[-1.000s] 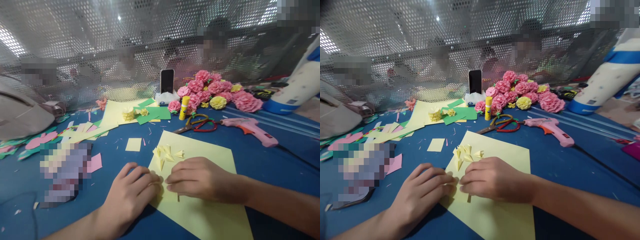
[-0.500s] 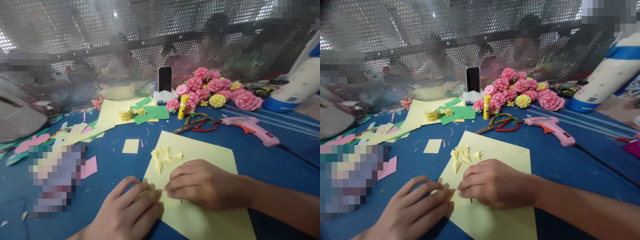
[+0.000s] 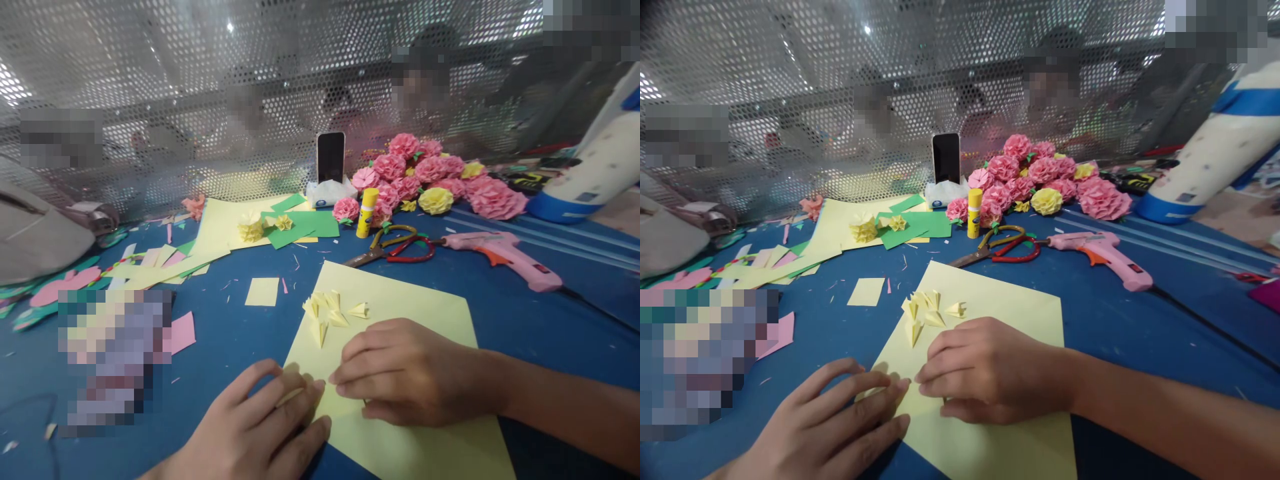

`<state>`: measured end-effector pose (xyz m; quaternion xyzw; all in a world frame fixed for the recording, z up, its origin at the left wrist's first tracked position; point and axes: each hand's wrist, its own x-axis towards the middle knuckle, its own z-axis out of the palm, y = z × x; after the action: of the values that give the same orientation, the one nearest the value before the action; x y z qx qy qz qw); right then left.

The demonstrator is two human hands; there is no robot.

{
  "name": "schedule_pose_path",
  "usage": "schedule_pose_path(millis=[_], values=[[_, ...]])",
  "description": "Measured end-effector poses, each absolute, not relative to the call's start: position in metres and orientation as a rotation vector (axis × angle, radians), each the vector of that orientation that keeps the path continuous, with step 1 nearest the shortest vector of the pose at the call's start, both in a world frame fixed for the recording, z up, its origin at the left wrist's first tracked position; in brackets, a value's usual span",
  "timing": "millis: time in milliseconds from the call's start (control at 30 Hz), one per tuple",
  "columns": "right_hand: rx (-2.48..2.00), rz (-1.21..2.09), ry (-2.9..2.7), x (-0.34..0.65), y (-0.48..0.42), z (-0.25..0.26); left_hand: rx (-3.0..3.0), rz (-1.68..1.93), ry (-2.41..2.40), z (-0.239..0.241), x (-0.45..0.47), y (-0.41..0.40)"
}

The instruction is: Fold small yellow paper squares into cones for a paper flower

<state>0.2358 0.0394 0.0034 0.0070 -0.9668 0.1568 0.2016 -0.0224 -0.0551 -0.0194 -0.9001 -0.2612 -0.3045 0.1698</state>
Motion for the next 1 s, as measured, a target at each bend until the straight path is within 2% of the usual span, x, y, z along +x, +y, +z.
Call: schedule_pose_path(millis=[300,500,1000], values=[[0.039,0.487,-2.686,0.236,0.039,0.005,-2.626,-0.671,-0.739,0.003,-0.023,-0.057],[0.043,0.518,-2.685,0.235,0.04,0.009,-2.563,-0.844,-0.715,-0.015,-0.023,-0.055],[0.062,0.489,-2.689,0.236,0.04,0.007,-2.576,-0.846,-0.699,-0.019,-0.024,-0.055]])
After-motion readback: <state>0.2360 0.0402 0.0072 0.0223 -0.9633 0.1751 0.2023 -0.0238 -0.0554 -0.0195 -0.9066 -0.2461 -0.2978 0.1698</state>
